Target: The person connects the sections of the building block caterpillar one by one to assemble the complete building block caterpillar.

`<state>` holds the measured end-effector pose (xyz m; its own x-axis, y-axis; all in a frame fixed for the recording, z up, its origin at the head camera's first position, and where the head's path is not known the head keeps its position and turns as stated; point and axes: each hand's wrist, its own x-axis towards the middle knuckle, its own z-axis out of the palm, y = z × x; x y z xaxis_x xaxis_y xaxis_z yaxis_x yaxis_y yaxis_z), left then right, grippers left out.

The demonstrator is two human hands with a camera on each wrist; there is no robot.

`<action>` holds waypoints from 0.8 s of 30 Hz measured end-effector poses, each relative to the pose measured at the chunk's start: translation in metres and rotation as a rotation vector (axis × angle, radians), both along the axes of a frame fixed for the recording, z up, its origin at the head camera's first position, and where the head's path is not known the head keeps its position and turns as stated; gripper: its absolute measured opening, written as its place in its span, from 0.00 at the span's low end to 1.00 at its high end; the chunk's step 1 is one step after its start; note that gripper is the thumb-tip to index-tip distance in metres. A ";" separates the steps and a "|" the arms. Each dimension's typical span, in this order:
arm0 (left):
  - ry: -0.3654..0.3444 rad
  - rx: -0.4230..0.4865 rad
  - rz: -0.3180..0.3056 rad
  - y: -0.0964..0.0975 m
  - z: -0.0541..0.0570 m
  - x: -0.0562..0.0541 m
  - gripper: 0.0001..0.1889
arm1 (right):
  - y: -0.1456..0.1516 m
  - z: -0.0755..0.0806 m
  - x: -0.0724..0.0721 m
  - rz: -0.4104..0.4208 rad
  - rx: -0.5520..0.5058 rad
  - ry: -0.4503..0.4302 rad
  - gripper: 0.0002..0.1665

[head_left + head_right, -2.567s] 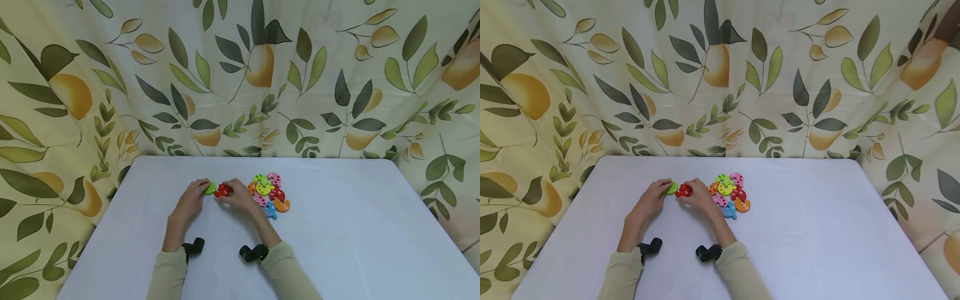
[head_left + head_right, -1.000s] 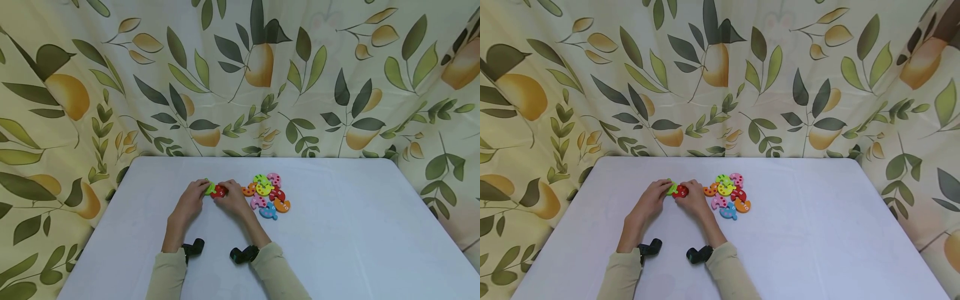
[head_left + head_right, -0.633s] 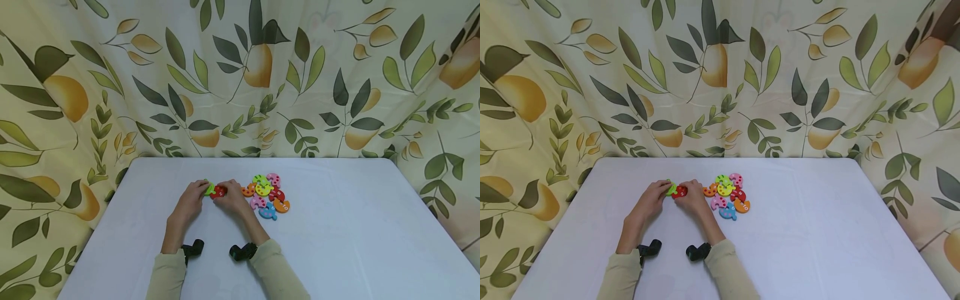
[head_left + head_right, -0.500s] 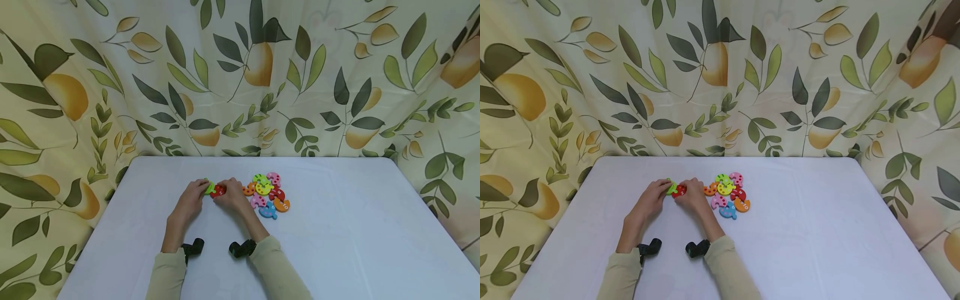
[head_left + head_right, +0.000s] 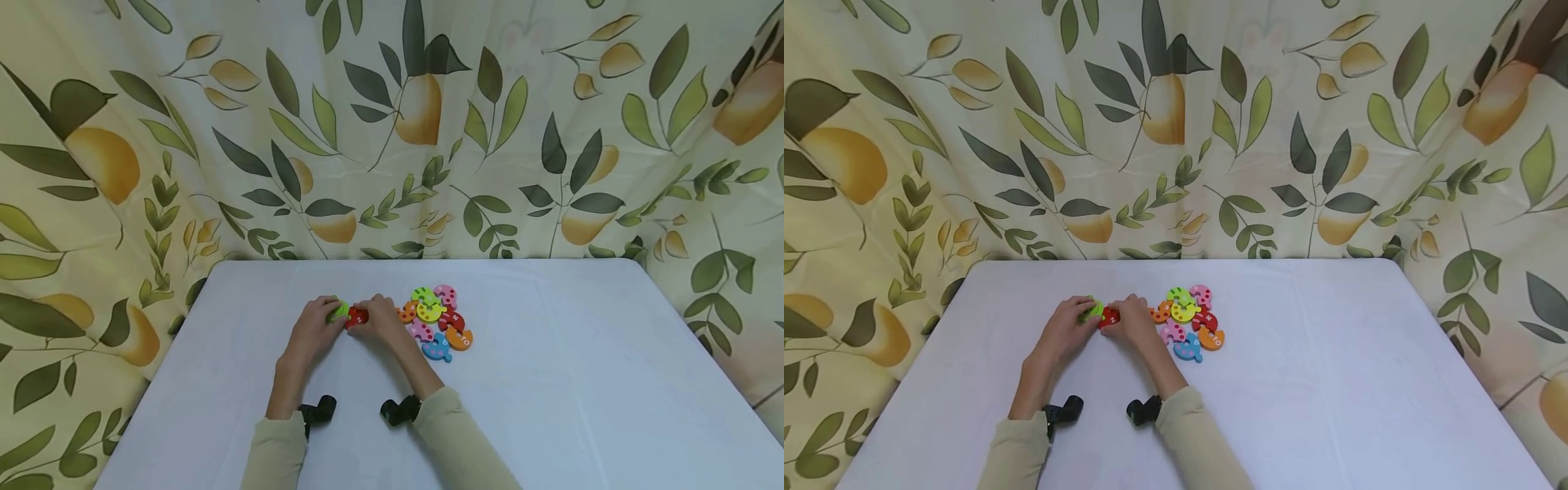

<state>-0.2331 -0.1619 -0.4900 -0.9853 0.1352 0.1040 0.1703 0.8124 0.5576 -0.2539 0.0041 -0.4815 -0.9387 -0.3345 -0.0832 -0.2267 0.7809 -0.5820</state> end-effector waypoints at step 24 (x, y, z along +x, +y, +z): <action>-0.015 -0.039 0.013 0.003 0.002 0.008 0.15 | 0.046 0.007 0.025 -0.098 0.025 0.149 0.13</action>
<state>-0.2256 -0.1589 -0.4883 -0.9885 0.1263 0.0836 0.1514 0.8355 0.5282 -0.2293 0.0504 -0.4746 -0.9694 -0.2399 0.0523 -0.2308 0.8176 -0.5275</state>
